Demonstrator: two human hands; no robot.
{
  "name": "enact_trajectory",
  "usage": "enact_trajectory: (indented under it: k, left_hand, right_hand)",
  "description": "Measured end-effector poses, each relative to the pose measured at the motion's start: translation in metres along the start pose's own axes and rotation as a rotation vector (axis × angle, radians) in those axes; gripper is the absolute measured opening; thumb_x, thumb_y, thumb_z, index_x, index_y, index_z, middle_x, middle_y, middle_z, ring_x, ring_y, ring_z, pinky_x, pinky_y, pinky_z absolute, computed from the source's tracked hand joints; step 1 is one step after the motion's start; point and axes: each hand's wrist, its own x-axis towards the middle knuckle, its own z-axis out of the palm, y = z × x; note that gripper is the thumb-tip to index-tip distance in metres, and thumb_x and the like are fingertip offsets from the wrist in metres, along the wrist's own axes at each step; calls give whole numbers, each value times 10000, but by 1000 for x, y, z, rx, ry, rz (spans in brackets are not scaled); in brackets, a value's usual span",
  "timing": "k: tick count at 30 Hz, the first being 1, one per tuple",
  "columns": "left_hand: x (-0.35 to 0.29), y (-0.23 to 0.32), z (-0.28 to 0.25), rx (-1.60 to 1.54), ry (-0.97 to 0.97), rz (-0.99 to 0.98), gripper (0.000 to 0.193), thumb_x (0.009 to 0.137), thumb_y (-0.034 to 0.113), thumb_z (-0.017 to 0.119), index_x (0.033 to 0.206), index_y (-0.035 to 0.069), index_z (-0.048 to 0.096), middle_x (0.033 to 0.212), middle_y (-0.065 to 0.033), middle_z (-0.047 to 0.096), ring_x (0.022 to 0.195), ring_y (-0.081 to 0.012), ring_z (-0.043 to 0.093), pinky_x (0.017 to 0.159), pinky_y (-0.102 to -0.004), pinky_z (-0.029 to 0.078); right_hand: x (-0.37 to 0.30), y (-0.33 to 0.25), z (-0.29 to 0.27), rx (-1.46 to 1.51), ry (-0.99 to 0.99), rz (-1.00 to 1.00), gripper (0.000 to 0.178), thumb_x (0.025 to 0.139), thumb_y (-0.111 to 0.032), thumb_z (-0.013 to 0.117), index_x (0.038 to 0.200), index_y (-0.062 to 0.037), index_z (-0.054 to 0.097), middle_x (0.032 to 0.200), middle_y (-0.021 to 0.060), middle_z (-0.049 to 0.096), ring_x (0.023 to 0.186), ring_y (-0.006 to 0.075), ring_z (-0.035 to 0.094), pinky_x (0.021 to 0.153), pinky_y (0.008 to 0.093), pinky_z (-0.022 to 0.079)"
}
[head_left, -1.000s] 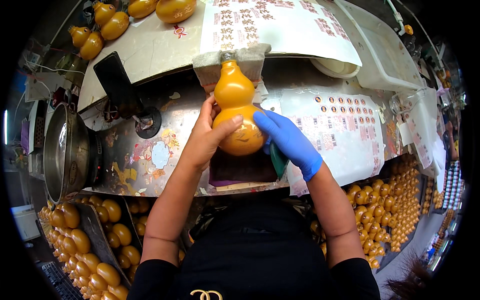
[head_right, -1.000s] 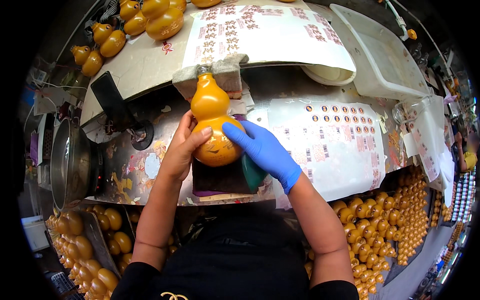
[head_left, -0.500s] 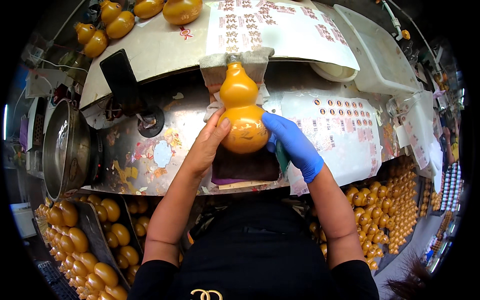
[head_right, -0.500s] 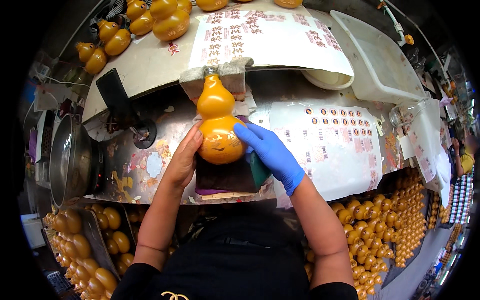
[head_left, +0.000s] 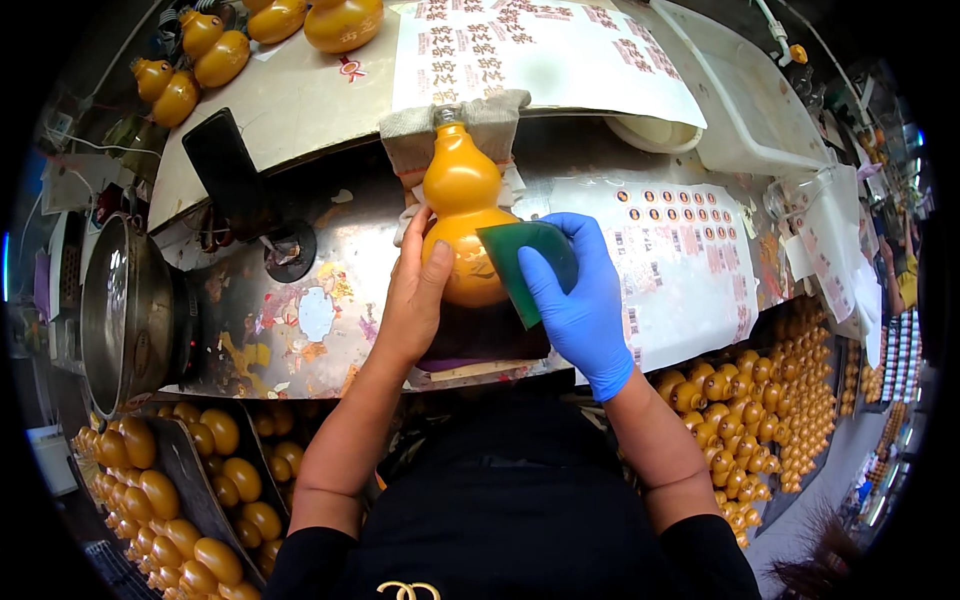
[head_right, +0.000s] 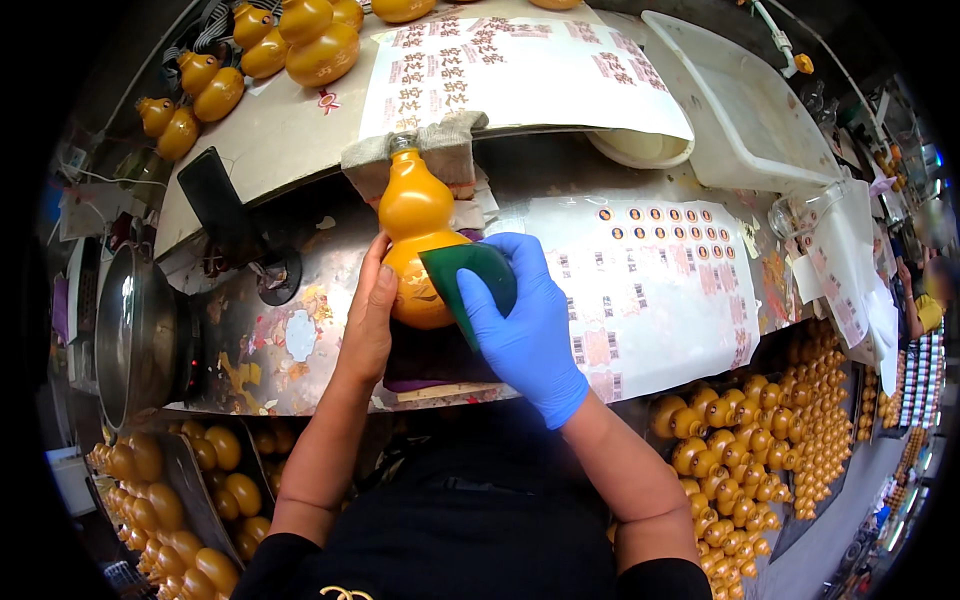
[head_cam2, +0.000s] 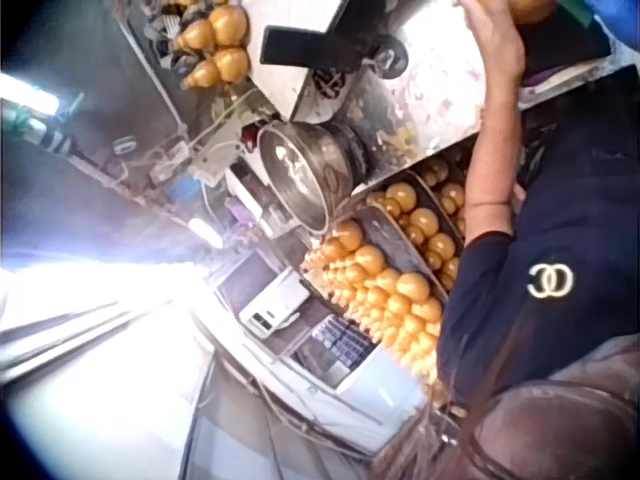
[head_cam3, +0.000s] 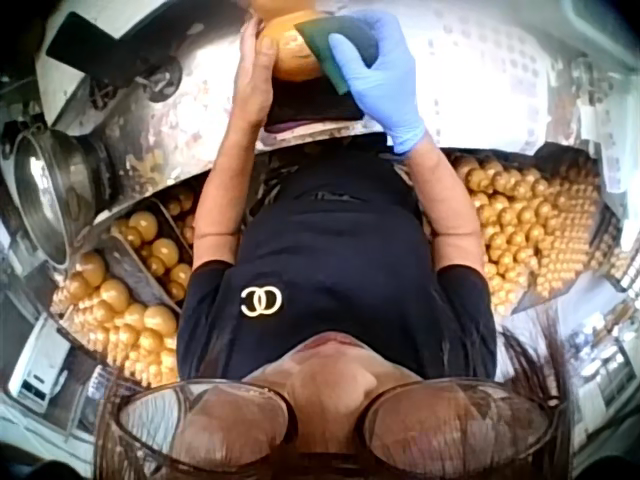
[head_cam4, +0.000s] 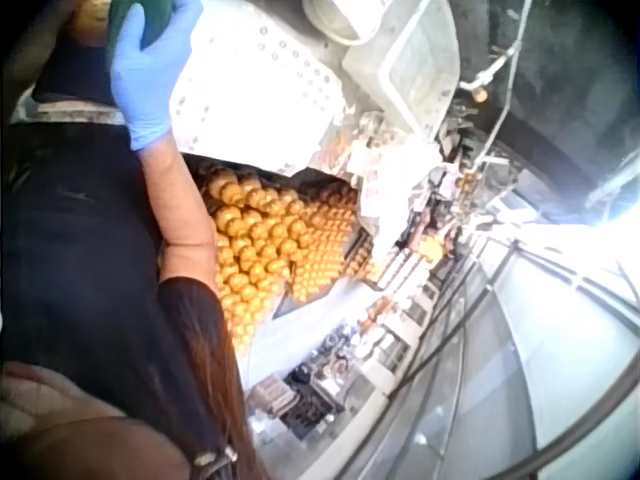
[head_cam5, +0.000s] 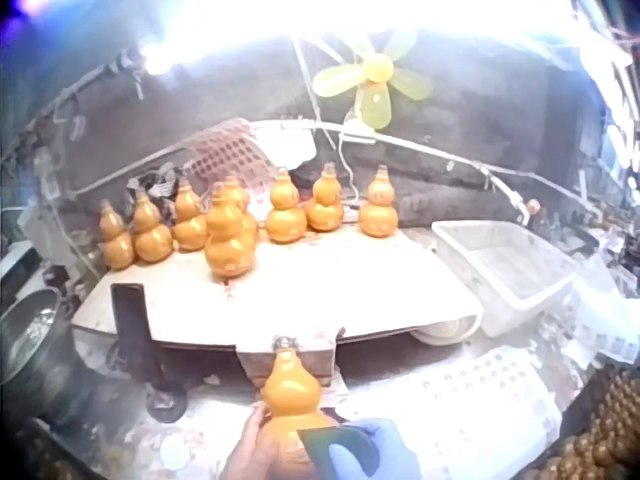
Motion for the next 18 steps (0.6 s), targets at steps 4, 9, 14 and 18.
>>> enact_trajectory:
  k: [4, 9, 14, 18]
  left_hand:
    - [0, -2, -4, -50, -26, -77, 684, 1003, 438, 364, 1480, -22, 195, 1443, -198, 354, 1344, -256, 359, 1109, -335, 269]
    - [2, -4, -6, -116, -11, -99, 600, 1036, 386, 288, 1479, -15, 231, 1469, -150, 355, 1359, -221, 352, 1126, -328, 250]
    - [0, -3, -7, -179, 12, -115, 563, 1049, 359, 260, 1480, -2, 246, 1471, -135, 372, 1361, -224, 361, 1137, -345, 252]
    - [5, -2, -15, -180, -56, -137, 540, 1050, 332, 281, 1466, -12, 278, 1465, -132, 384, 1365, -219, 354, 1141, -339, 244]
  right_hand:
    - [7, 18, -9, 114, 10, 75, 306, 878, -172, 671, 1109, -37, 522, 950, 95, 643, 855, 138, 614, 762, 279, 506]
    - [14, 38, -17, 121, 48, 148, 321, 879, -175, 672, 1112, -18, 516, 964, 101, 624, 876, 139, 598, 774, 281, 499]
    - [-7, 24, -6, 143, 206, -76, 361, 892, -187, 664, 1151, -2, 492, 1020, 87, 600, 924, 137, 576, 814, 271, 481]
    - [-3, 40, -5, 26, 197, -7, 338, 887, -161, 661, 1152, -24, 502, 1007, 103, 605, 916, 162, 587, 798, 283, 491]
